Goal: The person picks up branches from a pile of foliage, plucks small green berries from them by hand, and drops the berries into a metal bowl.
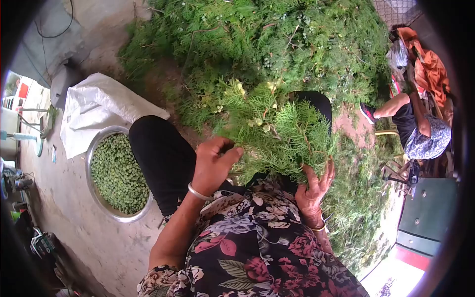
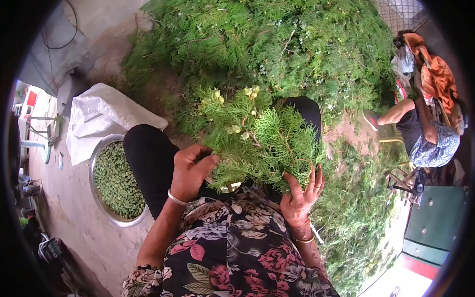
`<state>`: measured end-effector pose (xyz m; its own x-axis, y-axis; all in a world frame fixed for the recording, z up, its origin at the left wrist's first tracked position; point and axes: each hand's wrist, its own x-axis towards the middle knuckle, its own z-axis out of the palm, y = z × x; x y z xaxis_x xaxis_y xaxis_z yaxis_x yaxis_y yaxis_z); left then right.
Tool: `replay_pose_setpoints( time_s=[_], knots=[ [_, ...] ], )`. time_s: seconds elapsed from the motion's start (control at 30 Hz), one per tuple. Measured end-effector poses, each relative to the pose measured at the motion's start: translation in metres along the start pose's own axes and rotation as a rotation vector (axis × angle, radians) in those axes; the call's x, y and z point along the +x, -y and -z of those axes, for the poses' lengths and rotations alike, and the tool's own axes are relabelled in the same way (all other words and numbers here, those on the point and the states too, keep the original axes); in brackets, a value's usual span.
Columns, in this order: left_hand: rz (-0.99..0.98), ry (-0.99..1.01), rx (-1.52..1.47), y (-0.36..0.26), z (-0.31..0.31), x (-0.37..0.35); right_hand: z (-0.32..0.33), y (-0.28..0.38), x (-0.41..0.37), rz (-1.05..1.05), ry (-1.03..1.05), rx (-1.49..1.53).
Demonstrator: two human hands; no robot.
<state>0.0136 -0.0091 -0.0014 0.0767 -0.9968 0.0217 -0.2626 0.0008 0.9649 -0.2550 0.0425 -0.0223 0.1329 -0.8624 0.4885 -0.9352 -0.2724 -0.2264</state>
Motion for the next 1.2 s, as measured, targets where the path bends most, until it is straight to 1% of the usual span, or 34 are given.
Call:
replay_pose_setpoints(
  time_s=[0.07, 0.1, 0.17, 0.3, 0.37, 0.4, 0.47, 0.5, 0.53, 0.57, 0.6, 0.63, 0.67, 0.73, 0.77, 0.83, 0.9, 0.97, 1.0, 1.07, 1.1, 1.17, 1.2],
  knots=[
    [0.165, 0.023, -0.183, 0.004, 0.000, -0.004, 0.001, 0.001, 0.000, -0.010, 0.006, 0.005],
    [0.168, 0.022, -0.183, 0.002, 0.000, -0.003, 0.001, 0.002, 0.001, -0.016, 0.011, 0.009],
    [0.099, 0.025, -0.123, -0.005, 0.000, 0.000, -0.001, 0.001, 0.000, -0.015, 0.012, 0.004],
    [0.152, 0.017, -0.161, -0.009, 0.002, 0.006, 0.000, 0.002, 0.002, -0.012, 0.017, 0.000],
    [0.333, 0.041, -0.542, -0.018, 0.010, 0.006, 0.001, 0.003, 0.004, -0.002, 0.021, 0.004],
    [0.335, 0.045, -0.540, -0.020, 0.013, 0.005, 0.002, 0.004, 0.005, 0.009, 0.027, 0.007],
    [0.377, 0.021, -0.748, -0.025, 0.017, -0.001, 0.002, 0.005, 0.006, 0.016, 0.030, 0.002],
    [0.419, -0.088, -0.767, -0.031, 0.020, -0.003, 0.002, 0.005, 0.006, 0.010, 0.034, 0.011],
    [0.311, -0.137, -0.920, -0.026, 0.033, -0.001, 0.002, 0.006, 0.005, 0.006, 0.037, 0.021],
    [0.222, -0.144, -1.115, -0.012, 0.057, 0.002, 0.001, 0.004, 0.003, -0.004, 0.032, 0.040],
    [0.180, -0.160, -1.131, -0.006, 0.082, 0.003, 0.000, 0.002, 0.003, -0.003, 0.032, 0.047],
    [0.225, -0.286, -1.165, -0.009, 0.101, 0.002, -0.001, 0.002, 0.002, -0.005, 0.019, 0.048],
    [0.173, -0.357, -1.095, -0.010, 0.115, -0.002, -0.002, 0.001, 0.002, -0.006, 0.005, 0.051],
    [0.164, -0.427, -0.835, -0.017, 0.125, -0.010, -0.005, 0.001, 0.002, 0.006, -0.022, 0.045],
    [0.164, -0.432, -0.831, -0.017, 0.122, -0.014, -0.004, 0.002, 0.002, 0.002, -0.025, 0.027],
    [0.042, -0.205, -0.632, -0.017, 0.099, -0.019, -0.005, 0.002, 0.001, -0.004, -0.033, 0.017],
    [0.153, -0.168, -0.325, -0.027, 0.065, -0.017, -0.005, 0.002, 0.001, 0.002, -0.030, 0.024],
    [0.135, -0.116, -0.062, -0.037, 0.032, -0.009, -0.003, 0.003, 0.003, 0.002, -0.034, 0.021],
    [0.130, -0.111, -0.064, -0.029, 0.019, -0.005, -0.001, 0.005, 0.003, -0.004, -0.015, 0.017],
    [-0.134, -0.105, 0.077, -0.009, -0.002, 0.004, 0.000, 0.005, 0.004, -0.015, 0.000, 0.011],
    [-0.138, -0.098, 0.077, -0.007, -0.002, 0.003, -0.002, 0.004, 0.003, -0.011, -0.006, 0.023],
    [-0.027, -0.057, 0.063, -0.009, 0.002, 0.001, -0.002, 0.004, 0.001, -0.011, -0.006, 0.029],
    [-0.029, -0.051, 0.064, -0.010, 0.004, 0.000, -0.002, 0.004, 0.002, -0.017, -0.007, 0.028]
  ],
)
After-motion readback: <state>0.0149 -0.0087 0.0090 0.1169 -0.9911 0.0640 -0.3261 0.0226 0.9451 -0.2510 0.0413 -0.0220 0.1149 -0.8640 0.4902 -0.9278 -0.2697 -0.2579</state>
